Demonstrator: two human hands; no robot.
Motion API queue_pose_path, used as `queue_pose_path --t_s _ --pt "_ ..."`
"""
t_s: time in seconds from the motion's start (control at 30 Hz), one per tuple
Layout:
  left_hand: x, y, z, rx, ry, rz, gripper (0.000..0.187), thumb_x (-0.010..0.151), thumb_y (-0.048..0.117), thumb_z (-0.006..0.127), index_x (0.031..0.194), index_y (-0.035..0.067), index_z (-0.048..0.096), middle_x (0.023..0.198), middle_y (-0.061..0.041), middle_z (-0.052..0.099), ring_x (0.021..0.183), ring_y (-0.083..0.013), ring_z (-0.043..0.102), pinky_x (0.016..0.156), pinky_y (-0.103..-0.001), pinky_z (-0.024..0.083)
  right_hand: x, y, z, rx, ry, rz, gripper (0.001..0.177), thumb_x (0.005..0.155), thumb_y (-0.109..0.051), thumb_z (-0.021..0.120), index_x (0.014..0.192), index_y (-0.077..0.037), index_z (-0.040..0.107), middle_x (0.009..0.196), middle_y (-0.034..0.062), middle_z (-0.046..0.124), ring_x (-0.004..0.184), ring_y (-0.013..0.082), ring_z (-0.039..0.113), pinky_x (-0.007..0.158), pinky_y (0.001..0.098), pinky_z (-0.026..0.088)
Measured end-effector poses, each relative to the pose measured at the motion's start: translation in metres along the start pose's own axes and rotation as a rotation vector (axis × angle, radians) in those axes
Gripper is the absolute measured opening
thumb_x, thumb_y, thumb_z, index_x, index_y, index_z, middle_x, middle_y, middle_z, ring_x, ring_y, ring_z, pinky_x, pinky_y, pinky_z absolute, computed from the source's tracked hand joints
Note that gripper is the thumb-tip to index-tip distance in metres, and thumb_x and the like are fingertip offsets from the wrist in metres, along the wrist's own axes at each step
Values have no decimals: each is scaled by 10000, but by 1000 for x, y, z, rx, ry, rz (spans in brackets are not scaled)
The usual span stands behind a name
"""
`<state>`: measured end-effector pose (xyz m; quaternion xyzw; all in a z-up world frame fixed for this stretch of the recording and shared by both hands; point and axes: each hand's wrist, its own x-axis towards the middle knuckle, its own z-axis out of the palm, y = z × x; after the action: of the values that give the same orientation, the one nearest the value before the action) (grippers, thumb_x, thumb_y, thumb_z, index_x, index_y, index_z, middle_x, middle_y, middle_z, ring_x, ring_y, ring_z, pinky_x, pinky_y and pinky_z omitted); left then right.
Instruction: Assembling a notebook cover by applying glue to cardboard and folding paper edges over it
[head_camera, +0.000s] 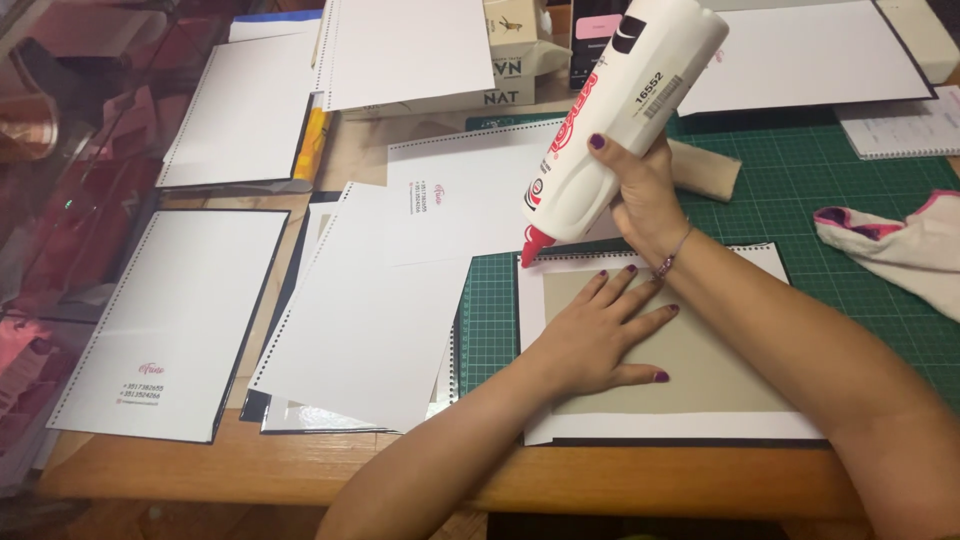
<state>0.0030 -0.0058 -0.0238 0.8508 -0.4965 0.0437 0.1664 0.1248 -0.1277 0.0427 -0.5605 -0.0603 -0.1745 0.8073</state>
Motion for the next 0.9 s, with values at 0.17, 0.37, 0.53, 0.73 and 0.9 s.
queue_pose_path --t_s 0.17,0.37,0.53,0.73,0.9 --pt "0 1 0 -9 13 -2 808 918 756 409 1554 260 439 1641 -113 398 1568 -395 311 1293 -550 236 2 0 -5 -20 3 14 657 898 -267 882 1371 -199 430 1213 5 608 1178 175 667 1076 397 592" --pt "0 0 2 -5 14 0 818 910 766 412 1559 268 433 1641 -110 399 1565 -390 317 1291 -549 243 3 -6 -9 -26 3 18 644 896 -265 881 1359 -199 438 1211 8 620 1171 177 677 1079 401 597" --pt "0 -1 1 -44 -9 5 827 920 753 400 1567 238 414 1655 -141 375 1573 -352 319 1312 -500 224 1 -18 -12 -44 2 6 655 901 -261 877 1375 -215 428 1225 5 622 1190 184 670 1085 417 590" --pt "0 -4 6 -82 -34 42 825 947 728 384 1586 207 381 1666 -154 354 1579 -328 309 1313 -480 217 2 -22 -26 -77 22 16 639 902 -273 876 1362 -218 434 1231 2 632 1180 171 669 1090 407 590" --pt "0 -2 -5 -154 -42 57 781 962 661 460 1573 177 409 1652 -168 374 1572 -329 315 1309 -478 211 3 -25 -35 -97 38 10 631 883 -264 883 1356 -218 468 1223 -5 647 1178 160 668 1068 393 604"
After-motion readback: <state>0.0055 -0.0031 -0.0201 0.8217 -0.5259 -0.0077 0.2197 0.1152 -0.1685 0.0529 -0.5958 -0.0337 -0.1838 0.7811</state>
